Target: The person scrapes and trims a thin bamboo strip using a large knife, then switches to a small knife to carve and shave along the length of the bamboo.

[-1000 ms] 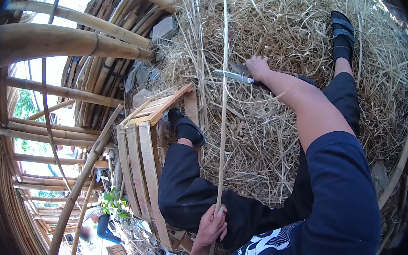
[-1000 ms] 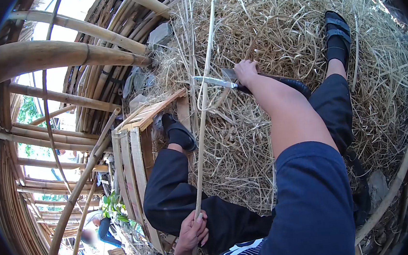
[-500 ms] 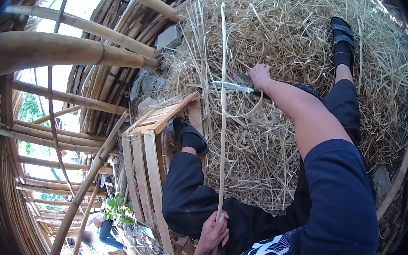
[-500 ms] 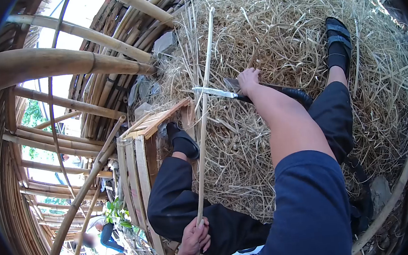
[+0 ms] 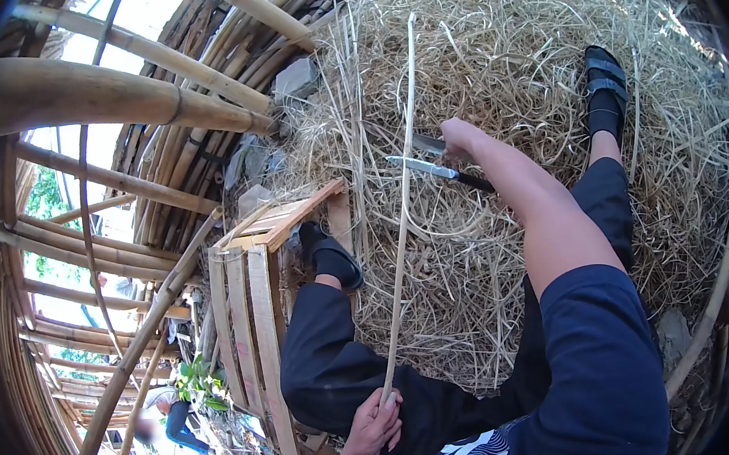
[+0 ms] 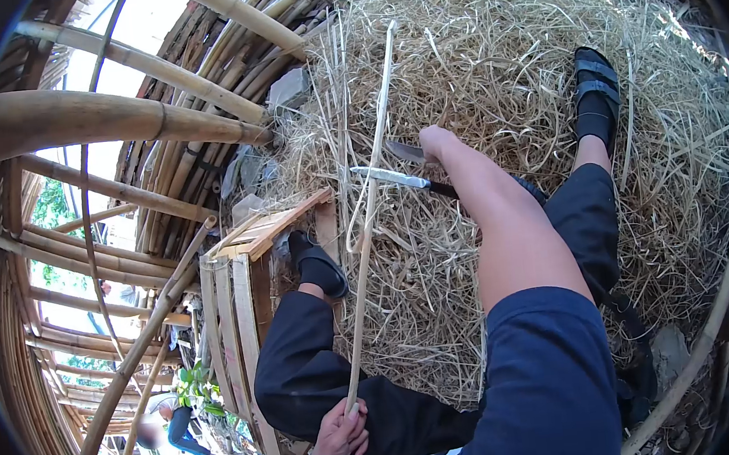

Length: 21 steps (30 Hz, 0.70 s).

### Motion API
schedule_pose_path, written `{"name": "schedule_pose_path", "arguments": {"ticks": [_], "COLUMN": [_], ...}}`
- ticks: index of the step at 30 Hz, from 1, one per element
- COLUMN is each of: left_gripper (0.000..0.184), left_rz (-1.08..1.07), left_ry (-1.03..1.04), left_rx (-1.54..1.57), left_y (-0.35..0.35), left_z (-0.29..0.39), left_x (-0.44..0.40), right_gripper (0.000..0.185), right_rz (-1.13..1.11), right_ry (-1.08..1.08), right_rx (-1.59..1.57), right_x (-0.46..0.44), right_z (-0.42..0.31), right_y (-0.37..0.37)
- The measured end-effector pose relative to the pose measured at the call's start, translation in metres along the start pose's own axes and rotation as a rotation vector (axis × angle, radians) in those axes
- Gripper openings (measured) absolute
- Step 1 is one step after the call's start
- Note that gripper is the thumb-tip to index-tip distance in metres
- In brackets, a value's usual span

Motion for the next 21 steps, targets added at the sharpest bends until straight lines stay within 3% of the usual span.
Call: {"name": "schedule_pose_path", "arguments": {"ticks": [7, 9, 14, 16, 18, 20, 21], "left_gripper": [0.022, 0.023, 0.024, 0.025, 0.027, 0.029, 0.029], "left_rz": [0.022, 0.015, 0.013, 0.002, -0.023, -0.045, -0.063], "left_ry": [0.015, 0.022, 0.052, 0.052, 0.071, 0.091, 0.098], "left_rx": [-0.014, -0.004, 0.011, 0.03, 0.06, 0.091, 0.098], "left_y": [0.0, -0.003, -0.004, -0.005, -0.007, -0.009, -0.01], "left_z": [0.0, -0.001, -0.002, -0.003, -0.003, -0.004, -0.003], "left_x": [0.0, 0.0, 0.0, 0.0, -0.001, -0.002, -0.002], "right_gripper": [0.031, 0.028, 0.032, 0.04, 0.064, 0.078, 0.083], "right_rz": [-0.06, 0.169, 0.274, -0.025, -0.395, -0.707, -0.758], "right_ry": [0.009, -0.028, -0.03, -0.038, 0.002, 0.029, -0.003], "right_rx": [-0.05, 0.051, -0.111, -0.424, -0.784, -0.799, -0.702], "right_x": [0.017, 0.027, 0.029, 0.018, 0.012, 0.022, 0.031], "right_z": [-0.002, -0.004, -0.044, -0.055, -0.054, -0.057, -0.057], "right_y": [-0.017, -0.024, -0.07, -0.083, -0.079, -0.086, -0.091]}}
Point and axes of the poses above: each hand's wrist, its own x-axis away from the middle knuckle, its own y-axis out of the palm, z = x × y, the point moved 2 cm from there along -x, towards the middle knuckle, and after that the axes turned 4 degrees about x, right-handed, at the moved point
